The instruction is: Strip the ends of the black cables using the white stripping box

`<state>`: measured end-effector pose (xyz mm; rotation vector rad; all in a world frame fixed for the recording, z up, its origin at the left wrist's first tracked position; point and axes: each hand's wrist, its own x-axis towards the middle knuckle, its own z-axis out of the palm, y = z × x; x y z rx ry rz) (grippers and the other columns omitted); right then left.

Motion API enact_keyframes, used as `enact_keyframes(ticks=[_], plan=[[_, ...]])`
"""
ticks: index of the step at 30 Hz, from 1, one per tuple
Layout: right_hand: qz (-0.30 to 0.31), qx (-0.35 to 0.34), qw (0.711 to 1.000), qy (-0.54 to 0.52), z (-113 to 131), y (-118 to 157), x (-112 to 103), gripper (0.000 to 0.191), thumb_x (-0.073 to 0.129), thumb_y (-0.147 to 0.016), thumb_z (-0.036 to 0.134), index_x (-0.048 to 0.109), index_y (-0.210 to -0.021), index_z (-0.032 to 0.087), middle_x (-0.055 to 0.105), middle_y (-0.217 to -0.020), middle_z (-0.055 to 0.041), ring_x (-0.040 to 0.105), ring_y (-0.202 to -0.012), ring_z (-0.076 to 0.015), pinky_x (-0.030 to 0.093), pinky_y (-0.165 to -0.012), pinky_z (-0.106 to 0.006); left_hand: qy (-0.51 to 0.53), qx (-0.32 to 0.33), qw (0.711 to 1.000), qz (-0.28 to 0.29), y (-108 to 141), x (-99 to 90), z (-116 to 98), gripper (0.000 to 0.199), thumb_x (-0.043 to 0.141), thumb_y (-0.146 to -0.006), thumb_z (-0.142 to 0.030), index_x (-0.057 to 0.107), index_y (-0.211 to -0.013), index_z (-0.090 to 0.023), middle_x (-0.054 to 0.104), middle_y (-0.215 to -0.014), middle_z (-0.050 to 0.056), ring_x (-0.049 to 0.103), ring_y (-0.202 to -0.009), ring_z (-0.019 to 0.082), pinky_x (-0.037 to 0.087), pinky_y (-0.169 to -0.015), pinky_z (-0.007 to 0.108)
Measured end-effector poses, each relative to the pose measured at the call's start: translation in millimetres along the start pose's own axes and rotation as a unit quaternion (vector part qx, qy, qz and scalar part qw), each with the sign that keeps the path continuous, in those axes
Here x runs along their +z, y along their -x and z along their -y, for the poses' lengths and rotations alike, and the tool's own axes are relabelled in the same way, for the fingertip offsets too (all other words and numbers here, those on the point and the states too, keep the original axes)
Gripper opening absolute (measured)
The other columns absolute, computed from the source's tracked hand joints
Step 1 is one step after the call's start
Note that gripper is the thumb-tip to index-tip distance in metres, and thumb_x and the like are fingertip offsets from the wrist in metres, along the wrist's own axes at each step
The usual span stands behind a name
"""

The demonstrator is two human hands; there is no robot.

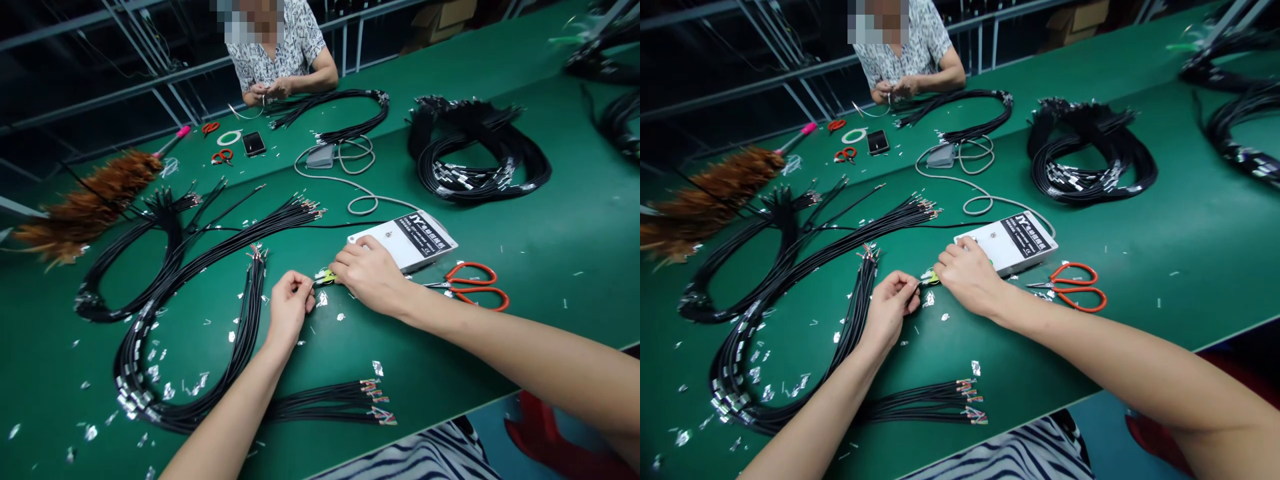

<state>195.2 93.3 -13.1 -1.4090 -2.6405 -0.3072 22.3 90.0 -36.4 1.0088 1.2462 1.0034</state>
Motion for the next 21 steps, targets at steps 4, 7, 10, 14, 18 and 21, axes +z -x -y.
enact_keyframes(ticks=[4,7,10,14,18,21], plan=[[0.009,0.005,1.0,-0.005,-1,0,0,0.015,0.06,-0.092,0.015,0.066,-0.079,0.019,0.069,-0.079,-0.0027,0.056,-0.082,-0.0209,0.03,-0.078,-0.037,-0.014,0.004,1.0,-0.001,-3,1.5,0,0.021,0.07,-0.068,-0.029,0.053,-0.065,-0.016,0.052,-0.052,-0.006,0.041,-0.036,0.004,0.026,-0.039,0.016],[0.02,0.009,1.0,-0.007,-1,-1,0,0.013,0.061,-0.091,0.015,0.066,-0.08,0.019,0.069,-0.081,-0.0018,0.056,-0.084,-0.0205,0.028,-0.078,-0.037,-0.026,0.009,1.0,-0.002,-5,2.5,0,0.019,0.068,-0.068,-0.028,0.053,-0.065,-0.016,0.052,-0.051,-0.007,0.042,-0.036,0.004,0.026,-0.039,0.016],[0.019,0.009,1.0,-0.01,0,-2,-1,0.01,0.061,-0.091,0.015,0.066,-0.082,0.019,0.07,-0.084,-0.0024,0.056,-0.086,-0.021,0.028,-0.08,-0.037,-0.038,0.012,0.999,0.0,-7,3.0,1,0.018,0.067,-0.068,-0.026,0.053,-0.064,-0.017,0.051,-0.05,-0.007,0.042,-0.036,0.004,0.026,-0.038,0.016],[-0.042,0.004,0.998,-0.051,-6,9,-7,0.009,0.066,-0.089,0.023,0.066,-0.096,0.016,0.073,-0.1,-0.0061,0.06,-0.095,-0.024,0.03,-0.082,-0.039,-0.049,0.013,0.999,0.002,-8,2.1,0,0.018,0.067,-0.069,-0.026,0.052,-0.064,-0.017,0.052,-0.05,-0.007,0.042,-0.035,0.004,0.026,-0.038,0.016],[-0.185,0.076,0.971,-0.13,-19,48,-16,0.01,0.058,-0.094,0.018,0.062,-0.104,0.017,0.074,-0.105,-0.006,0.065,-0.099,-0.0223,0.036,-0.083,-0.037,-0.049,0.012,0.999,0.006,-8,1.0,0,0.019,0.068,-0.067,-0.027,0.052,-0.063,-0.017,0.052,-0.051,-0.006,0.042,-0.035,0.004,0.025,-0.037,0.016],[-0.249,0.121,0.947,-0.164,-20,78,-16,0.012,0.052,-0.093,0.008,0.059,-0.096,0.018,0.074,-0.108,-0.0079,0.065,-0.102,-0.0222,0.04,-0.083,-0.036,-0.05,0.014,0.999,0.009,-8,1.1,0,0.02,0.069,-0.066,-0.027,0.052,-0.063,-0.017,0.052,-0.051,-0.006,0.042,-0.035,0.004,0.025,-0.037,0.016]])
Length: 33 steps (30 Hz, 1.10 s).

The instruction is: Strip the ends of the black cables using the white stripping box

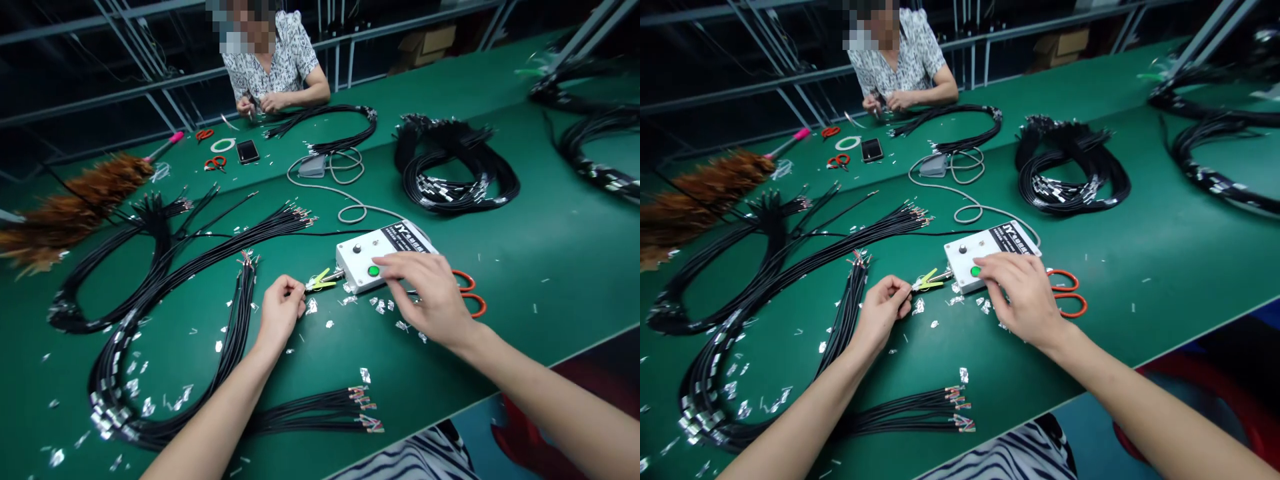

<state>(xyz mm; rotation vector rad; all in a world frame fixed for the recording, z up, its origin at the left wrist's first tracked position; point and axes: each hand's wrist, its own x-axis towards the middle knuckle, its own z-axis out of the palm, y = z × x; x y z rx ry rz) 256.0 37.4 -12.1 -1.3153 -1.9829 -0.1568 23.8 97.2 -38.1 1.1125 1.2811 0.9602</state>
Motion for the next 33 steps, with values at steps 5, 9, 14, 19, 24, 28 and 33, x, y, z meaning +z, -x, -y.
enact_keyframes(ticks=[5,9,14,19,24,28,33], plan=[[0.012,-0.007,1.0,0.018,2,22,4,0.019,0.052,-0.089,0.002,0.055,-0.089,0.021,0.075,-0.112,-0.0032,0.064,-0.108,-0.0255,0.039,-0.085,-0.039,-0.021,0.006,1.0,0.0,0,-1.8,0,0.021,0.068,-0.067,-0.03,0.052,-0.064,-0.017,0.051,-0.052,-0.006,0.043,-0.035,0.004,0.027,-0.038,0.016],[-0.006,-0.011,0.998,0.058,0,24,12,0.022,0.054,-0.086,0.0,0.055,-0.089,0.022,0.075,-0.11,-0.0003,0.067,-0.102,-0.0253,0.038,-0.084,-0.04,-0.06,0.013,0.998,-0.016,4,-8.2,0,0.021,0.064,-0.07,-0.033,0.051,-0.065,-0.018,0.051,-0.054,-0.005,0.043,-0.036,0.005,0.028,-0.039,0.018],[-0.02,-0.011,0.999,0.043,2,23,10,0.019,0.055,-0.088,0.004,0.056,-0.092,0.022,0.076,-0.108,-0.0034,0.065,-0.106,-0.0274,0.042,-0.086,-0.042,-0.141,0.043,0.986,-0.079,10,-29.8,-5,0.02,0.055,-0.076,-0.038,0.051,-0.07,-0.02,0.052,-0.055,-0.004,0.048,-0.041,0.011,0.037,-0.042,0.022],[0.005,-0.007,0.999,-0.053,20,33,5,0.019,0.056,-0.09,0.006,0.058,-0.102,0.02,0.073,-0.113,-0.0085,0.062,-0.111,-0.0255,0.045,-0.09,-0.041,-0.277,0.09,0.92,-0.264,2,-94.2,-27,0.008,0.051,-0.08,-0.028,0.049,-0.075,-0.022,0.054,-0.073,0.001,0.058,-0.074,0.02,0.048,-0.077,0.036],[0.111,0.03,0.975,-0.192,35,50,5,0.018,0.052,-0.093,0.008,0.06,-0.105,0.02,0.071,-0.108,-0.0063,0.065,-0.099,-0.0181,0.048,-0.088,-0.034,-0.406,0.045,0.849,-0.334,-9,-154.7,-29,0.021,0.054,-0.073,-0.016,0.038,-0.061,-0.025,0.035,-0.06,-0.003,0.056,-0.079,0.03,0.039,-0.089,0.053],[0.206,0.024,0.943,-0.262,45,58,5,0.013,0.053,-0.092,0.016,0.063,-0.101,0.019,0.067,-0.095,-0.0053,0.061,-0.088,-0.0185,0.048,-0.077,-0.035,-0.45,0.051,0.834,-0.315,-10,-159.4,-22,0.018,0.06,-0.072,-0.023,0.042,-0.069,-0.024,0.043,-0.064,-0.001,0.056,-0.079,0.03,0.045,-0.083,0.049],[0.272,0.019,0.933,-0.233,59,58,0,0.015,0.049,-0.092,0.018,0.061,-0.084,0.018,0.06,-0.088,-0.0053,0.053,-0.081,-0.0186,0.042,-0.071,-0.034,-0.446,0.194,0.842,-0.233,34,-101.7,-24,0.007,0.055,-0.082,-0.027,0.054,-0.086,-0.021,0.056,-0.087,0.006,0.055,-0.085,0.025,0.046,-0.08,0.038]])
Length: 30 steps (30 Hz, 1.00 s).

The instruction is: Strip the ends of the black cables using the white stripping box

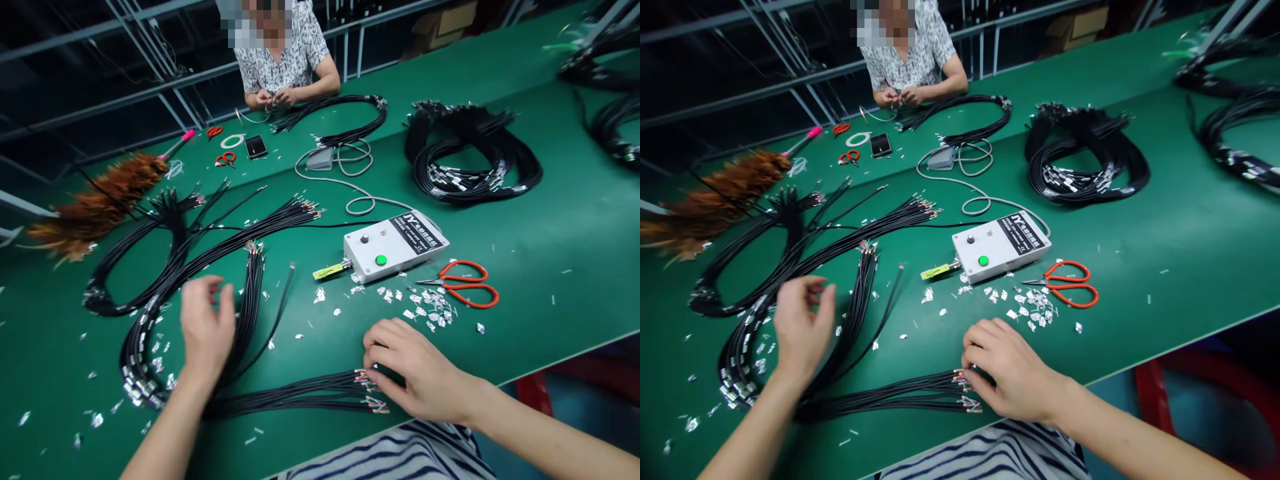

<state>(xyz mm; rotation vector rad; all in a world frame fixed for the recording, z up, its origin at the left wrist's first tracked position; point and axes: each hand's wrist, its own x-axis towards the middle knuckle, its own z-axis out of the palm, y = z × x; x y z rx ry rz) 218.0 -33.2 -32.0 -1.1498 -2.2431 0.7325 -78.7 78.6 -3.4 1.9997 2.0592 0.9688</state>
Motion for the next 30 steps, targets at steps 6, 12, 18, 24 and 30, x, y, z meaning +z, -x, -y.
enact_keyframes(ticks=[6,12,18,24,30], plan=[[-0.003,0.026,1.0,-0.007,8,-11,-5,0.018,0.044,-0.092,0.015,0.058,-0.081,0.019,0.059,-0.083,-0.0043,0.051,-0.079,-0.0188,0.042,-0.071,-0.034,0.171,0.176,0.886,0.393,92,14.9,-76,0.018,0.048,-0.091,-0.014,0.065,-0.092,-0.021,0.066,-0.09,0.008,0.058,-0.086,0.024,0.047,-0.077,0.035],[-0.078,0.072,0.99,-0.088,8,-20,-3,0.018,0.042,-0.097,0.018,0.06,-0.094,0.019,0.065,-0.092,-0.0068,0.059,-0.086,-0.0191,0.046,-0.077,-0.034,0.263,-0.001,0.894,0.363,90,21.4,-76,0.018,0.049,-0.093,-0.026,0.059,-0.08,-0.02,0.059,-0.074,0.002,0.056,-0.069,0.017,0.043,-0.065,0.029],[0.083,0.002,0.99,-0.117,20,-12,6,0.026,0.042,-0.097,0.017,0.068,-0.097,0.021,0.07,-0.078,-0.0021,0.063,-0.073,-0.0164,0.047,-0.075,-0.033,0.407,-0.193,0.824,0.345,76,22.9,-73,0.031,0.062,-0.082,-0.048,0.056,-0.08,-0.018,0.049,-0.061,-0.004,0.04,-0.047,0.009,0.032,-0.046,0.022],[-0.087,0.13,0.967,-0.199,15,-33,4,0.019,0.05,-0.095,0.023,0.069,-0.096,0.02,0.074,-0.09,-0.0051,0.068,-0.081,-0.0177,0.052,-0.074,-0.031,0.442,-0.23,0.805,0.322,71,21.9,-75,0.033,0.073,-0.073,-0.045,0.065,-0.081,-0.014,0.052,-0.059,-0.003,0.043,-0.05,0.009,0.034,-0.049,0.022],[-0.121,0.195,0.923,-0.307,11,-49,6,0.02,0.055,-0.091,0.033,0.069,-0.096,0.019,0.074,-0.083,-0.0045,0.066,-0.07,-0.0161,0.051,-0.06,-0.028,0.449,-0.242,0.808,0.294,72,19.9,-78,0.026,0.078,-0.067,-0.036,0.061,-0.068,-0.017,0.054,-0.053,-0.003,0.049,-0.048,0.01,0.04,-0.049,0.022]])
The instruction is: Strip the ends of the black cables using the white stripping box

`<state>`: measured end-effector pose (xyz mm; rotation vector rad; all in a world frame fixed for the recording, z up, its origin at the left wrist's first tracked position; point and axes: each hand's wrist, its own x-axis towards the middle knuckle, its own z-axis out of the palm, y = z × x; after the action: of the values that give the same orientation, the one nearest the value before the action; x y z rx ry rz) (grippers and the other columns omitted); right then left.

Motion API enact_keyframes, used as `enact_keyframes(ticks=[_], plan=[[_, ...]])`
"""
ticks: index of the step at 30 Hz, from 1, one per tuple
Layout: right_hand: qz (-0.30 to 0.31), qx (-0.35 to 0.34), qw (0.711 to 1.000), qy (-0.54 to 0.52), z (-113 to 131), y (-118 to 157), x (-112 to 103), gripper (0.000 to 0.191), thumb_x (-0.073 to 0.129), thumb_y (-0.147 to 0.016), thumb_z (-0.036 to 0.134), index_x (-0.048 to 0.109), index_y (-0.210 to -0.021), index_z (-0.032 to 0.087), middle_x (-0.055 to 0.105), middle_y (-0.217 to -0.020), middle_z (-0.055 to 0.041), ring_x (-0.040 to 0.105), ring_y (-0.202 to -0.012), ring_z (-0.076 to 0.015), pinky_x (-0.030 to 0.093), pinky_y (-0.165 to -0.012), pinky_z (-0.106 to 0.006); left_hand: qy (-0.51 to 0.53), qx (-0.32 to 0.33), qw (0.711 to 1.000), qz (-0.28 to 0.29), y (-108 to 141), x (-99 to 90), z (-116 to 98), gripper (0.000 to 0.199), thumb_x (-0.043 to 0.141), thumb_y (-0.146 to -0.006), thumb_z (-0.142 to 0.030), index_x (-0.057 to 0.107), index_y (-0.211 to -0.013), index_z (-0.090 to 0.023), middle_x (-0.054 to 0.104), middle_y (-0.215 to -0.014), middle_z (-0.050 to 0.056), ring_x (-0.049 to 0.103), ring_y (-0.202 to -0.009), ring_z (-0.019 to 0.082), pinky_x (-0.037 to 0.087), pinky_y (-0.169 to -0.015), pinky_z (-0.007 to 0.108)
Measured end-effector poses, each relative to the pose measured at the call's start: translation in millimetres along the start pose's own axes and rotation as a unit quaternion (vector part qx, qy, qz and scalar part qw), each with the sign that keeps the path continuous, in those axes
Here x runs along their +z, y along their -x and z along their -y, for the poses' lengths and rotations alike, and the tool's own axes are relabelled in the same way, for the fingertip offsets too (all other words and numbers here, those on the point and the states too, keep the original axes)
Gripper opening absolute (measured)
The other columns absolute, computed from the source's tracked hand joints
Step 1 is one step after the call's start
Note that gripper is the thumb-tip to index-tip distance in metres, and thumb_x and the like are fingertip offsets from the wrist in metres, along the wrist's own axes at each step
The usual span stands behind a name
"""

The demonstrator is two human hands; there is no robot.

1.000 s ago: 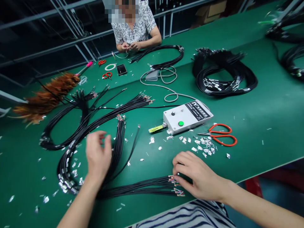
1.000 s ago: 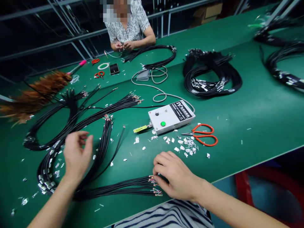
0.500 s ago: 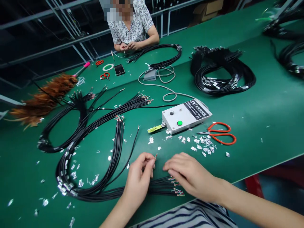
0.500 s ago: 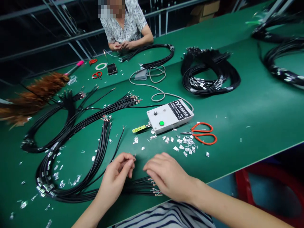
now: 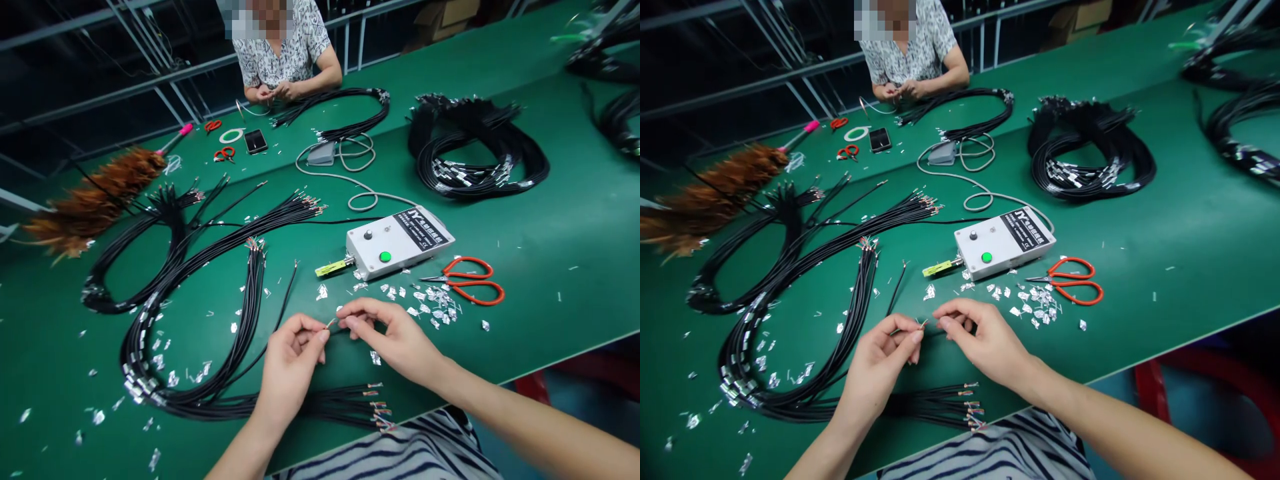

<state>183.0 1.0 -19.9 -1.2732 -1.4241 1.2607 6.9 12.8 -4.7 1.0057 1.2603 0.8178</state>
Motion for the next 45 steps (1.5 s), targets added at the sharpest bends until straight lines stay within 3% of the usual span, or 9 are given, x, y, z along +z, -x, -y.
enact_keyframes(ticks=[14,18,23,27,30,33,35,40,45], plan=[[-0.025,-0.033,0.999,-0.022,1,-1,6,0.011,0.065,-0.082,0.026,0.073,-0.087,0.02,0.07,-0.081,-0.0028,0.061,-0.067,-0.0132,0.046,-0.06,-0.027,0.001,-0.012,1.0,0.013,1,1.6,-2,0.026,0.079,-0.067,-0.035,0.06,-0.068,-0.017,0.054,-0.057,-0.003,0.048,-0.047,0.009,0.04,-0.047,0.021],[-0.002,0.007,0.998,-0.058,1,-5,7,0.015,0.068,-0.081,0.033,0.071,-0.079,0.019,0.069,-0.072,-0.0018,0.058,-0.063,-0.013,0.044,-0.057,-0.027,0.002,-0.015,1.0,0.025,2,-0.2,0,0.029,0.079,-0.067,-0.038,0.06,-0.069,-0.017,0.054,-0.056,-0.004,0.047,-0.048,0.009,0.038,-0.048,0.021],[0.004,0.09,0.979,-0.181,-1,-5,19,0.033,0.075,-0.074,0.05,0.068,-0.076,0.018,0.065,-0.066,0.0002,0.055,-0.057,-0.0115,0.046,-0.056,-0.026,0.05,-0.032,0.998,0.036,6,-2.0,4,0.034,0.079,-0.07,-0.044,0.059,-0.071,-0.017,0.05,-0.05,-0.005,0.043,-0.047,0.009,0.033,-0.05,0.021],[-0.011,0.106,0.965,-0.24,-2,-2,32,0.034,0.075,-0.074,0.05,0.065,-0.074,0.018,0.062,-0.064,0.0017,0.052,-0.055,-0.0103,0.047,-0.057,-0.026,0.086,-0.036,0.995,0.024,8,-1.1,6,0.038,0.081,-0.068,-0.046,0.059,-0.072,-0.016,0.049,-0.055,-0.005,0.04,-0.049,0.007,0.028,-0.05,0.021],[-0.007,0.092,0.976,-0.2,1,-4,28,0.025,0.071,-0.077,0.043,0.065,-0.074,0.018,0.063,-0.065,0.0014,0.053,-0.058,-0.011,0.046,-0.058,-0.026,0.085,-0.031,0.996,0.02,8,-0.8,6,0.038,0.08,-0.069,-0.047,0.059,-0.073,-0.016,0.046,-0.055,-0.006,0.038,-0.049,0.007,0.026,-0.049,0.02],[0.036,0.075,0.991,-0.108,8,-11,11,0.013,0.069,-0.075,0.03,0.068,-0.071,0.018,0.065,-0.067,0.0005,0.055,-0.063,-0.0124,0.043,-0.06,-0.026,0.042,-0.011,0.999,0.026,9,-1.4,6,0.031,0.076,-0.074,-0.043,0.059,-0.074,-0.017,0.043,-0.053,-0.006,0.037,-0.048,0.008,0.027,-0.047,0.021],[0.098,0.096,0.986,-0.096,14,-18,-3,0.007,0.069,-0.071,0.024,0.069,-0.068,0.018,0.066,-0.065,0.0011,0.055,-0.062,-0.0123,0.043,-0.059,-0.025,-0.022,0.04,0.999,0.03,10,-2.4,5,0.022,0.071,-0.08,-0.036,0.062,-0.073,-0.018,0.049,-0.058,-0.003,0.044,-0.053,0.011,0.033,-0.05,0.022],[0.264,0.218,0.921,-0.188,17,-35,-22,0.007,0.068,-0.063,0.023,0.071,-0.065,0.017,0.068,-0.06,0.0027,0.059,-0.059,-0.0098,0.044,-0.061,-0.022,-0.186,0.223,0.955,0.066,15,-7.5,3,0.015,0.057,-0.091,-0.019,0.068,-0.081,-0.02,0.062,-0.08,0.005,0.058,-0.076,0.018,0.045,-0.067,0.026],[0.351,0.303,0.863,-0.2,8,-44,-20,0.016,0.073,-0.057,0.028,0.072,-0.065,0.015,0.072,-0.063,-0.0001,0.063,-0.057,-0.0088,0.04,-0.052,-0.018,-0.224,0.296,0.922,0.114,16,-15.1,2,0.018,0.053,-0.092,-0.011,0.068,-0.087,-0.02,0.062,-0.082,0.003,0.058,-0.076,0.015,0.045,-0.067,0.024]])
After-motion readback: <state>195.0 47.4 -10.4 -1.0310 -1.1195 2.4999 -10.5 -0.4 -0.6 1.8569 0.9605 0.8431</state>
